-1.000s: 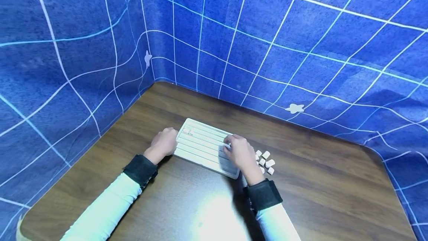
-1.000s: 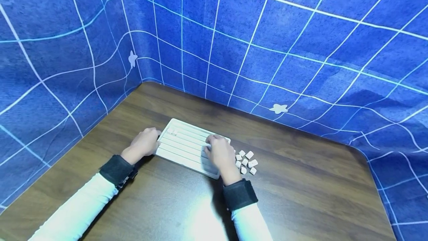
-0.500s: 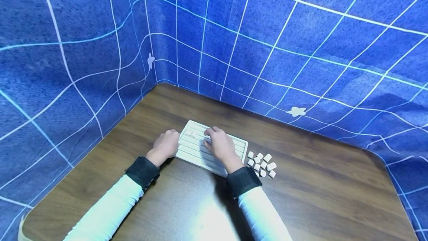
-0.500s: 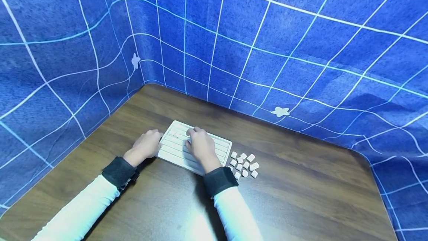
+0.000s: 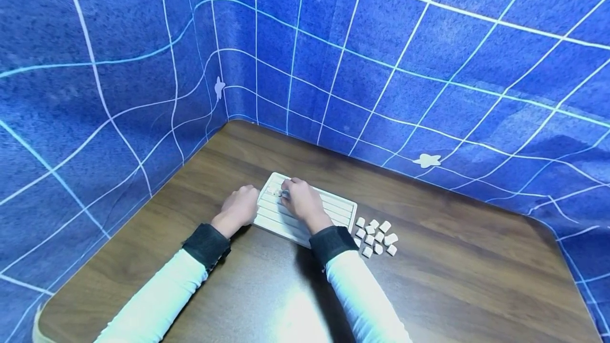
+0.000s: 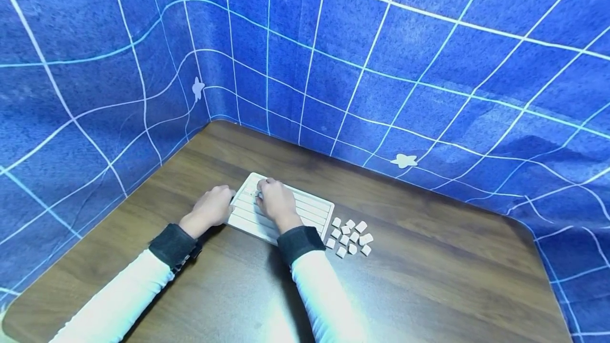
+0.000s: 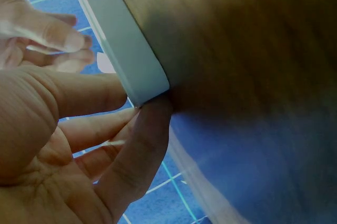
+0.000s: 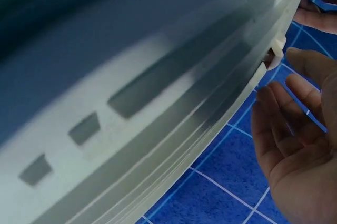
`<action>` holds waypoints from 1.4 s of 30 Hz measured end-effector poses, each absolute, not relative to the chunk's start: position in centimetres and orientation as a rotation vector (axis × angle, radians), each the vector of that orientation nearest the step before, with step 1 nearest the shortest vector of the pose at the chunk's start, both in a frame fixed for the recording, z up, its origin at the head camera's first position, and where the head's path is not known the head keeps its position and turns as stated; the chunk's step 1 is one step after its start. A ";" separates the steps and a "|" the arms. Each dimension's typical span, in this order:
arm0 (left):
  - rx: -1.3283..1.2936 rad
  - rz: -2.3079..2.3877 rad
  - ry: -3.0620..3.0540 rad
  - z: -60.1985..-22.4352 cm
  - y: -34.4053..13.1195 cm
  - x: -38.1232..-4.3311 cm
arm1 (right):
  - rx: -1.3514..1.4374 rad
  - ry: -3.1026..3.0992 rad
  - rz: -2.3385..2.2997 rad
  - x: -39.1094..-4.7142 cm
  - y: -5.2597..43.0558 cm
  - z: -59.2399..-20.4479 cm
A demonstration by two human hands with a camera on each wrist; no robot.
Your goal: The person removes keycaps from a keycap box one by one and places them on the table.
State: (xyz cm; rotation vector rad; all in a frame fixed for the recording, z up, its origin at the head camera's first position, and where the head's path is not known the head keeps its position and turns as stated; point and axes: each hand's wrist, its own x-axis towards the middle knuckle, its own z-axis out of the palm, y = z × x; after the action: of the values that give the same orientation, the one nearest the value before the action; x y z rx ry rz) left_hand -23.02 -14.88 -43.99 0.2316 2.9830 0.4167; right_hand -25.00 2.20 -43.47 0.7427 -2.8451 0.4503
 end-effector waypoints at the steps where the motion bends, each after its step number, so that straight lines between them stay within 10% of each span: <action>1: 0.231 0.415 2.982 -44.0 -14.9 -23.1 | 0.750 -2.848 0.453 -25.1 2.1 -43.6; 42: 0.274 0.422 3.013 -43.9 -14.9 -23.0 | 0.703 -2.879 0.227 -25.3 0.9 -44.3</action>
State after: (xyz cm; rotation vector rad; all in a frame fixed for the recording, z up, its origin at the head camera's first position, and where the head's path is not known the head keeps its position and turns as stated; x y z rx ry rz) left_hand -22.99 -14.90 -43.87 0.2739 3.0127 0.4219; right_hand -25.32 0.95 -44.30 0.7034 -2.8789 0.2270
